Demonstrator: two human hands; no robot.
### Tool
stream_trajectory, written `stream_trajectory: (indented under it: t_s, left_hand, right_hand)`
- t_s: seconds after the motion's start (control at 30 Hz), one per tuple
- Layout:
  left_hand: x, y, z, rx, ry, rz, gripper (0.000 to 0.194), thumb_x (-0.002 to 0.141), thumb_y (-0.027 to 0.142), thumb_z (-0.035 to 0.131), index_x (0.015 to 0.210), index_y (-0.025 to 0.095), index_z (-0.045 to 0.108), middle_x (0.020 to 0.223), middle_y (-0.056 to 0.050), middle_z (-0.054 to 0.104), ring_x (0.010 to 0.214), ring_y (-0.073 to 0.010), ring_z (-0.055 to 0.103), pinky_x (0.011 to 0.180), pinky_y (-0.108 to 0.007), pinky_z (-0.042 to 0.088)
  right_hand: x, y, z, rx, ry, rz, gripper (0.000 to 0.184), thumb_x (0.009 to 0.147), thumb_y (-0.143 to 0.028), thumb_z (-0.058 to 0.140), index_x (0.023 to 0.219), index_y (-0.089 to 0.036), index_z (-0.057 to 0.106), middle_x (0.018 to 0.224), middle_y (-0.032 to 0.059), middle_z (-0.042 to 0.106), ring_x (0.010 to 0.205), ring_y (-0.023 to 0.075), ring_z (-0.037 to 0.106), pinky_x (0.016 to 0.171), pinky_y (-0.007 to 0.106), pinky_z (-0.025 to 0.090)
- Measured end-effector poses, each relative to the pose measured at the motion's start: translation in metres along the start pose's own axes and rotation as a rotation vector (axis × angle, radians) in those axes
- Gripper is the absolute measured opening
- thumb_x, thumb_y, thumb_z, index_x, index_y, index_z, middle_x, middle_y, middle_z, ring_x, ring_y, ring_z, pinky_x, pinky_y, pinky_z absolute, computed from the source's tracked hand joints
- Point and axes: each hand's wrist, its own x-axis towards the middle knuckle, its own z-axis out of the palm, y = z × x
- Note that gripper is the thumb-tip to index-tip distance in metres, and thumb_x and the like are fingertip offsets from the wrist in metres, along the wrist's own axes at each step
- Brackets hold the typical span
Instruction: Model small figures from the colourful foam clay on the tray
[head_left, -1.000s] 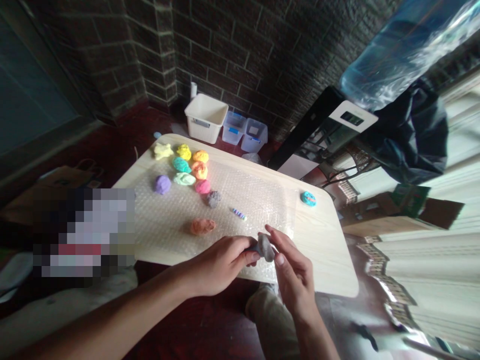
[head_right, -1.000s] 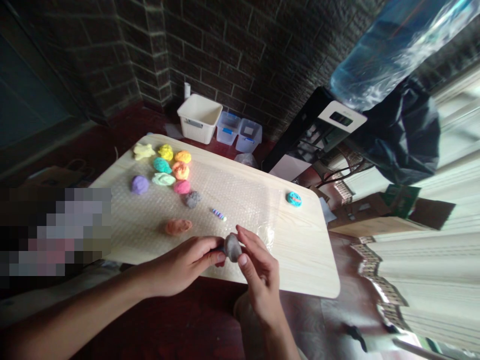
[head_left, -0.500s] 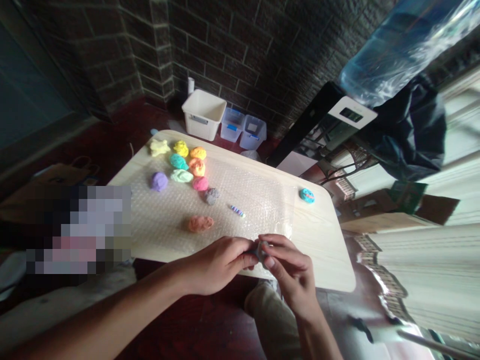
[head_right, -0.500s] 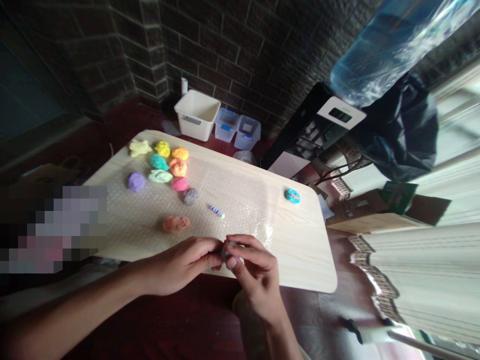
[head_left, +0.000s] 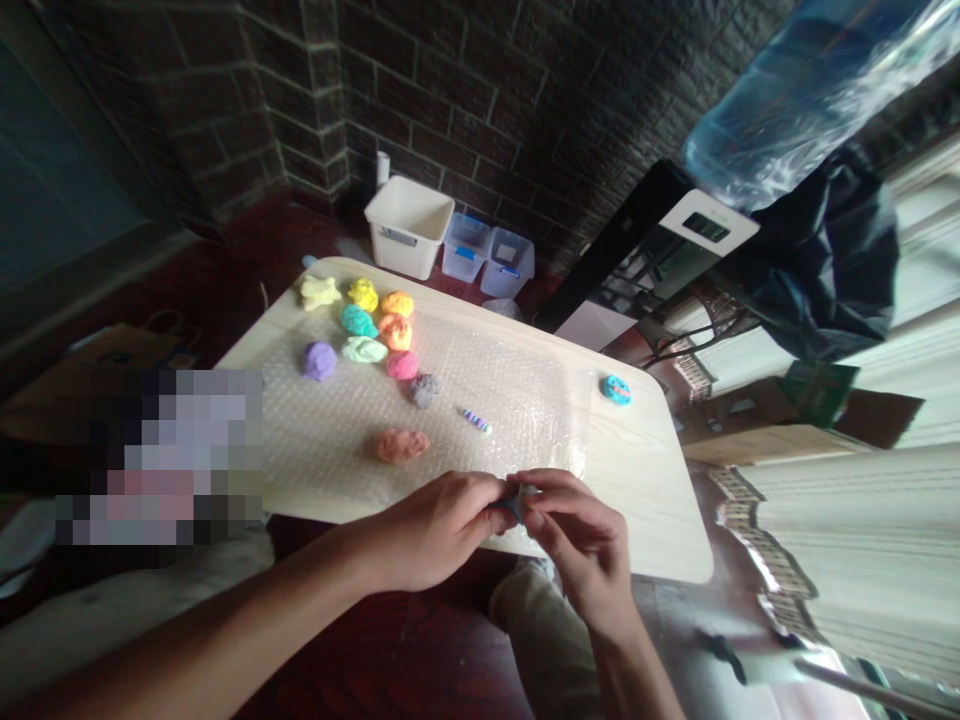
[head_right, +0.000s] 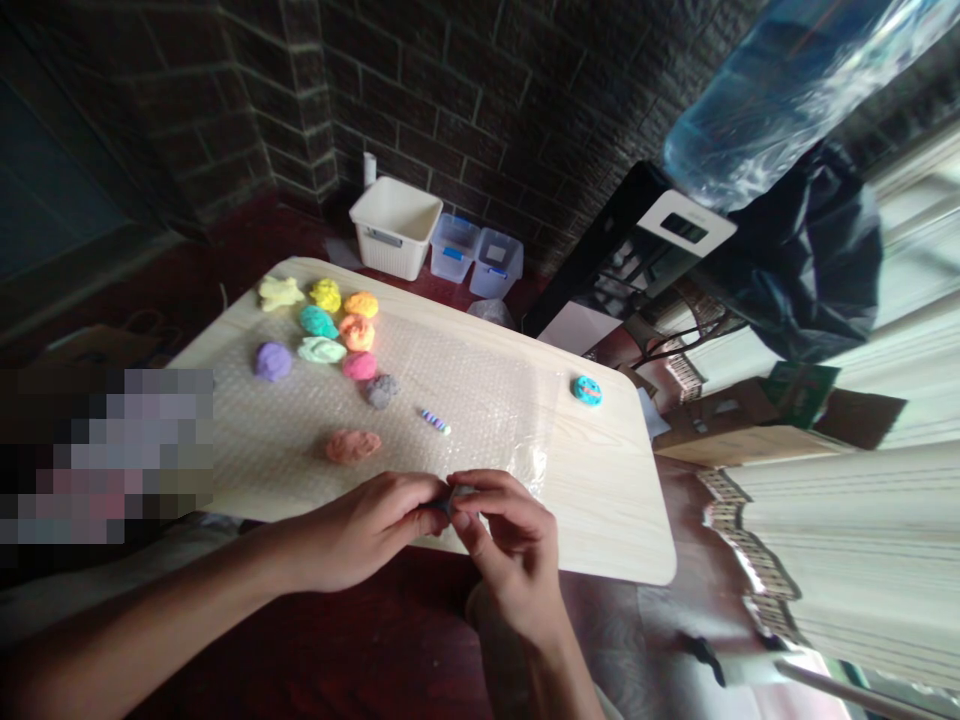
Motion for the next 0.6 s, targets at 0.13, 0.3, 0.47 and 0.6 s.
stream_trajectory:
  t_s: [0.13, 0.3, 0.47, 0.6]
  left_hand:
    - [0.000, 0.001, 0.000, -0.007, 0.007, 0.012, 0.019, 0.105, 0.023, 0.055, 0.091, 0.018, 0.067, 0.091, -0.004, 0.073, 0.088, -0.0203, 0.069, 0.077, -0.031, 0.045]
    - [0.002, 0.003, 0.000, -0.026, 0.030, 0.038, 0.018, 0.105, 0.022, 0.057, 0.090, 0.018, 0.066, 0.088, -0.002, 0.072, 0.085, -0.0185, 0.069, 0.074, -0.029, 0.043]
    - [0.002, 0.002, 0.000, 0.042, 0.088, 0.038, 0.023, 0.105, 0.025, 0.056, 0.086, 0.017, 0.066, 0.082, -0.003, 0.072, 0.078, -0.0180, 0.068, 0.068, -0.030, 0.039]
    - [0.002, 0.000, 0.001, 0.132, 0.113, 0.040, 0.024, 0.105, 0.027, 0.057, 0.087, 0.016, 0.069, 0.083, -0.006, 0.075, 0.076, -0.0194, 0.069, 0.066, -0.031, 0.038]
  right_hand:
    - [-0.002, 0.006, -0.001, 0.023, 0.022, 0.021, 0.016, 0.097, -0.022, 0.076, 0.105, -0.031, 0.086, 0.120, 0.0083, 0.079, 0.115, 0.0276, 0.073, 0.092, 0.041, 0.063]
    - [-0.005, 0.013, -0.003, 0.109, 0.050, 0.073, 0.028, 0.102, -0.034, 0.071, 0.128, -0.032, 0.079, 0.131, 0.0101, 0.077, 0.121, 0.0302, 0.073, 0.104, 0.047, 0.060]
    - [-0.004, 0.009, -0.002, -0.034, 0.034, -0.024, 0.030, 0.099, -0.022, 0.074, 0.127, -0.033, 0.080, 0.138, 0.0110, 0.072, 0.130, 0.0312, 0.069, 0.106, 0.049, 0.060]
    - [-0.002, 0.006, -0.004, -0.241, -0.008, -0.117, 0.037, 0.100, -0.015, 0.069, 0.132, -0.033, 0.079, 0.132, 0.0125, 0.073, 0.126, 0.0294, 0.070, 0.104, 0.049, 0.060]
